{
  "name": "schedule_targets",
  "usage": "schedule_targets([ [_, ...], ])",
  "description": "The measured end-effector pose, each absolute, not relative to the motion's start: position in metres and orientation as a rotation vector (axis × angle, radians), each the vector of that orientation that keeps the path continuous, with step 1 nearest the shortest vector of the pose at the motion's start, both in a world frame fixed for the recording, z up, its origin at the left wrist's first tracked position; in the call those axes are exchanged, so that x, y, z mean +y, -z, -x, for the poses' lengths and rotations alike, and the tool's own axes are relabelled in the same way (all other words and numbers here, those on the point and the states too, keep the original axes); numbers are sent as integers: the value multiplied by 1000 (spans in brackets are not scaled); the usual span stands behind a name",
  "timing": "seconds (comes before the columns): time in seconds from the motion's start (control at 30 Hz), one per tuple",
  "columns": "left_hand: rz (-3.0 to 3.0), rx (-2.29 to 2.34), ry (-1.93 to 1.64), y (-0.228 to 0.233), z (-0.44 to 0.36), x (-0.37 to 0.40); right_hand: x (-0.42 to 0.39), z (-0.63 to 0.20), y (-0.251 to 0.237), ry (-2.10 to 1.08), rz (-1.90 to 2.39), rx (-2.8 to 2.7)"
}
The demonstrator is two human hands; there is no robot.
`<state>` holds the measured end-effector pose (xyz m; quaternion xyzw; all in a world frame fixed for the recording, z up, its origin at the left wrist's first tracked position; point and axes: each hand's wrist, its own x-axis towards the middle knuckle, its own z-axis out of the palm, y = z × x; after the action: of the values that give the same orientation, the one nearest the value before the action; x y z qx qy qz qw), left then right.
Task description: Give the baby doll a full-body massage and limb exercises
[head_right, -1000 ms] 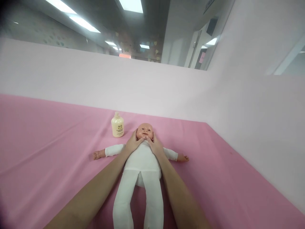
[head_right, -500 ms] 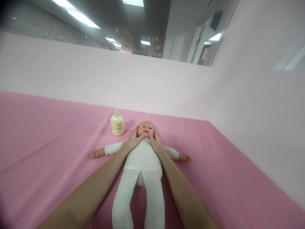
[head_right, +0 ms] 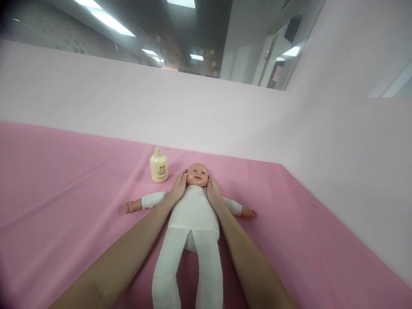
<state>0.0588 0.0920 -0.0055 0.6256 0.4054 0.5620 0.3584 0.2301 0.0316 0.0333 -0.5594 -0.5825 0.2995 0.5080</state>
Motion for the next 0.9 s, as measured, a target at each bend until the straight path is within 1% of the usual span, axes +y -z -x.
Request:
schedule_targets([
  [0.27,-1535,986,-1448,4,-58,98,34,-233,-31,-784,1303,-1452],
  [0.53,-1602,1052,-1441,10,-58,100,32,-235,-32,-748,1355,-1429],
  [0.77,-1701,967,-1285,3,-55,89,20,-230,-42,-769,1370,-1446],
  [0.9,-1714,1003,-1283,-3,-58,83,18,-228,-45,-786,1398,-1425],
])
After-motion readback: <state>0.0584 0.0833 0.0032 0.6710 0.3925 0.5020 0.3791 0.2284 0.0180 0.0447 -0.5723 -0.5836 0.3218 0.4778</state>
